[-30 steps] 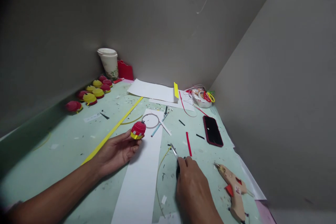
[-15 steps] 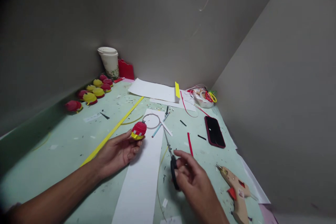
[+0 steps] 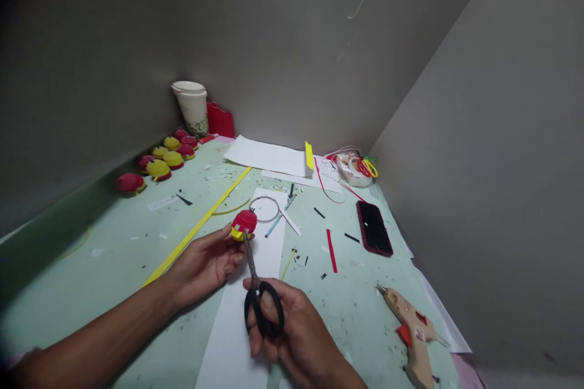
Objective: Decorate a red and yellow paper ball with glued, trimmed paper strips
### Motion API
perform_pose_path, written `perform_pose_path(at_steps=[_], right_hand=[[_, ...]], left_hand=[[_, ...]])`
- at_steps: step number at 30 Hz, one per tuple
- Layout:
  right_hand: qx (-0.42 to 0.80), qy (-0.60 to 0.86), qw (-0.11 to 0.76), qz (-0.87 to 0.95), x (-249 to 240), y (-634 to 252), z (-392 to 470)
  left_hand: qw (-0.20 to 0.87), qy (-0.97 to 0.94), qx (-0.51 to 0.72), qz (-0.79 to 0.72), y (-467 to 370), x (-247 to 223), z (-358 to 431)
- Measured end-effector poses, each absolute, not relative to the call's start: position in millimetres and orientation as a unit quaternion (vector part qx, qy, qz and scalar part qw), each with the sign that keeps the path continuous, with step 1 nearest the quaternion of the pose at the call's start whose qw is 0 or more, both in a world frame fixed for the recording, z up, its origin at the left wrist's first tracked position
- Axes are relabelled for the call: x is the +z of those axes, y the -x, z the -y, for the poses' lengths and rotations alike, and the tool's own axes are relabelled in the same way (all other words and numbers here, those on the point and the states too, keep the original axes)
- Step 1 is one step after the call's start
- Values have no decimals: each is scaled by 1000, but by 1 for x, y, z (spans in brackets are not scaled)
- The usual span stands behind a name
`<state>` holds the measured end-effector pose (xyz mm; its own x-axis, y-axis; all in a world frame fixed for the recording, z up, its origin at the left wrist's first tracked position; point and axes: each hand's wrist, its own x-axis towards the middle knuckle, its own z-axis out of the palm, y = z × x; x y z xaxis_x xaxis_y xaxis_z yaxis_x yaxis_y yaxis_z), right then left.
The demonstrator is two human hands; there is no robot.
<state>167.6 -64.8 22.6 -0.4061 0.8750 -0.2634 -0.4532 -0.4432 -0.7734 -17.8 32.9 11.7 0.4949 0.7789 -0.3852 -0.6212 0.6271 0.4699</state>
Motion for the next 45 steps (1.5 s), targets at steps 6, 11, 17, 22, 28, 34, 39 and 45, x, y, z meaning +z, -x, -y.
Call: perform_pose_path(at_steps=[6, 11, 17, 22, 28, 34, 39, 45], right_hand=[[780, 332, 428, 315, 20, -170, 66], [778, 344, 423, 311, 18, -171, 64], [777, 342, 431, 306, 18, -169, 63], [772, 342, 432, 317, 18, -168, 63], [766, 339, 425, 342, 18, -171, 63], [764, 330, 442, 334, 20, -176, 64], [781, 314, 431, 324, 19, -174, 65], [783, 314, 427, 327, 16, -173, 63]], left_hand=[[859, -146, 403, -281, 18, 11, -33], [859, -156, 400, -280, 19, 9, -33], [858, -156, 400, -282, 19, 11, -32], [857, -155, 403, -283, 18, 12, -32], [862, -151, 396, -279, 19, 11, -32], [866, -156, 393, -267, 19, 9, -34], [866, -159, 389, -270, 19, 8, -33], [860, -167, 398, -271, 18, 7, -32]])
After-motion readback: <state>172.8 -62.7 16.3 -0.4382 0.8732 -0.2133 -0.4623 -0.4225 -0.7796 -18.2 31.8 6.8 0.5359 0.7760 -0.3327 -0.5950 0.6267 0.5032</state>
